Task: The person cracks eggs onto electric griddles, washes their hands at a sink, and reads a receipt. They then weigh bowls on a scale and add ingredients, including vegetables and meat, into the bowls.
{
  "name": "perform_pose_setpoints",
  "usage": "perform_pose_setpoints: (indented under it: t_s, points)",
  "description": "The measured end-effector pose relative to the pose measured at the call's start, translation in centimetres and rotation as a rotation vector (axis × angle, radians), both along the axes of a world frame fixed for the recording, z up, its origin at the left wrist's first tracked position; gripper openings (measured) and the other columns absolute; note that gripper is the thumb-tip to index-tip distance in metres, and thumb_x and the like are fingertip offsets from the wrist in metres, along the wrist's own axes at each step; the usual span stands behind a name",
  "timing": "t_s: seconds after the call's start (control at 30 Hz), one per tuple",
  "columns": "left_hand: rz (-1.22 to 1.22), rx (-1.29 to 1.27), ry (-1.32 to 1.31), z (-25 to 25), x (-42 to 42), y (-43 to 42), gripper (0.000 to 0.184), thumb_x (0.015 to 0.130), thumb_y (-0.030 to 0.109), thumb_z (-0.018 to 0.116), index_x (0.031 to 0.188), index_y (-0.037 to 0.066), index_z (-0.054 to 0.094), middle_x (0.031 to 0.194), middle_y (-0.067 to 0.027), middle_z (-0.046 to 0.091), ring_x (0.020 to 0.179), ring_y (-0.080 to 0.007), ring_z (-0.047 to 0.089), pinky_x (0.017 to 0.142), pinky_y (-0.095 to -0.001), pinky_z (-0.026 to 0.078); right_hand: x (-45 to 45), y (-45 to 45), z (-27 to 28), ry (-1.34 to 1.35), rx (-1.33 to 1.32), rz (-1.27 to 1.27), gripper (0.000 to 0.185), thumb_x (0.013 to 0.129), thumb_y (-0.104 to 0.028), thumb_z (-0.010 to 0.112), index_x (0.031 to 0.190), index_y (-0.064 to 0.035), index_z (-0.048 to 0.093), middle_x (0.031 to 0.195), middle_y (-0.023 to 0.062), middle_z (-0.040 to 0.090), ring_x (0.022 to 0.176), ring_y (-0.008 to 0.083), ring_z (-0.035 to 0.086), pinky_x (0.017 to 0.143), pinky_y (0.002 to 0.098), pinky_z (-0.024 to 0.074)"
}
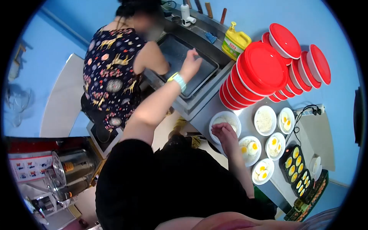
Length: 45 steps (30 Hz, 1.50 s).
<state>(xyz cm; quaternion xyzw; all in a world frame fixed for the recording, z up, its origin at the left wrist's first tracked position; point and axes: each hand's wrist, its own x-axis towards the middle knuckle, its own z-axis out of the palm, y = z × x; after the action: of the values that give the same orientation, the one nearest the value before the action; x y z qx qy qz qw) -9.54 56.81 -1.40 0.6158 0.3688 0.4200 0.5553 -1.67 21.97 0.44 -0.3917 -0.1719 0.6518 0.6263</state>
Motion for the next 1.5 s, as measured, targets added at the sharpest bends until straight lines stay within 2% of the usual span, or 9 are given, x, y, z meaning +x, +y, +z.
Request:
perform_pose_setpoints:
  t_s: [0.03,0.17,0.33,0.6,1.03,1.27,1.33,1.37,1.5]
  points:
    - [0.014,0.346,0.297,-1.6,1.5,2.2,0.036,0.080,0.017,0.063,0.109,0.005,0.046,0.143,-0.0299,0.036,0.139,-0.0395,0.027,0.110,-0.0476,0.028,0.2,-0.2,-0.3,0.007,0.008,-0.045,0.020,0.097,-0.009,0.039,0.111,-0.0005,0.051,0.116,0.0151,0.058,0.108,0.0242,0.056,0.097,0.0373,0.0430]
    - [-0.027,0.620,0.873,-3.5,7.2,11.5,0.052,0.075,0.020,0.067,0.117,-0.001,0.046,0.148,-0.0332,0.023,0.141,-0.0432,0.021,0.114,-0.0497,0.022,0.7,1.2,-3.4,-0.023,-0.096,-0.188,0.024,0.098,-0.009,0.037,0.115,0.0018,0.049,0.118,0.0168,0.057,0.109,0.0257,0.057,0.099,0.0396,0.0427]
    - [0.033,0.827,1.093,-6.6,10.6,23.6,0.062,0.078,0.026,0.064,0.127,-0.004,0.043,0.148,-0.0287,0.026,0.140,-0.0400,0.024,0.114,-0.0482,0.022,-1.1,7.7,-4.4,-0.075,-0.248,-0.265,0.022,0.097,-0.017,0.045,0.112,-0.0020,0.052,0.114,0.0163,0.060,0.104,0.0265,0.060,0.096,0.0405,0.0452]
    - [0.072,0.905,0.910,-10.4,9.8,32.1,0.049,0.074,0.021,0.065,0.114,-0.004,0.053,0.136,-0.0263,0.041,0.129,-0.0395,0.038,0.108,-0.0472,0.032,-2.4,19.1,-3.6,-0.086,-0.242,-0.280,0.018,0.097,-0.013,0.042,0.108,-0.0030,0.053,0.110,0.0144,0.062,0.103,0.0240,0.060,0.094,0.0386,0.0461]
    - [0.085,0.643,0.981,-13.1,10.0,29.9,0.050,0.076,0.024,0.062,0.118,-0.001,0.052,0.148,-0.0228,0.031,0.141,-0.0365,0.023,0.114,-0.0489,0.021,-0.4,27.1,-4.1,-0.115,-0.250,-0.296,0.018,0.099,-0.014,0.040,0.105,-0.0034,0.053,0.109,0.0133,0.062,0.099,0.0206,0.060,0.093,0.0352,0.0456]
    - [0.434,0.380,0.194,-14.2,7.8,32.9,0.025,0.081,0.010,0.063,0.105,0.005,0.058,0.104,-0.0134,0.061,0.097,-0.0293,0.058,0.086,-0.0418,0.047,1.3,36.3,-5.1,-0.090,-0.175,-0.344,0.021,0.099,-0.016,0.043,0.109,-0.0019,0.055,0.109,0.0117,0.061,0.098,0.0182,0.059,0.090,0.0326,0.0469]
    - [0.639,-0.560,-0.737,-13.4,6.8,33.9,0.021,0.089,0.013,0.058,0.109,0.006,0.057,0.098,-0.0063,0.061,0.084,-0.0175,0.059,0.076,-0.0304,0.050,1.3,40.8,-5.6,0.045,-0.156,-0.336,0.026,0.099,-0.019,0.045,0.114,-0.0001,0.054,0.112,0.0126,0.061,0.100,0.0200,0.059,0.091,0.0335,0.0474]
    - [0.657,-0.692,-0.888,-12.5,6.0,34.3,0.018,0.095,0.017,0.055,0.110,0.007,0.057,0.096,-0.0019,0.060,0.081,-0.0098,0.056,0.073,-0.0230,0.050,1.3,43.5,-6.0,0.099,-0.139,-0.327,0.028,0.099,-0.019,0.045,0.117,0.0007,0.053,0.112,0.0131,0.060,0.101,0.0209,0.059,0.091,0.0336,0.0478]
    - [0.547,-0.694,-1.031,-10.3,4.0,35.5,0.017,0.094,0.021,0.058,0.106,0.008,0.056,0.097,-0.0021,0.060,0.082,-0.0119,0.057,0.074,-0.0242,0.051,0.7,55.2,-5.6,0.267,-0.049,-0.233,0.032,0.098,-0.018,0.049,0.120,0.0046,0.050,0.112,0.0159,0.058,0.105,0.0260,0.057,0.096,0.0362,0.0475]
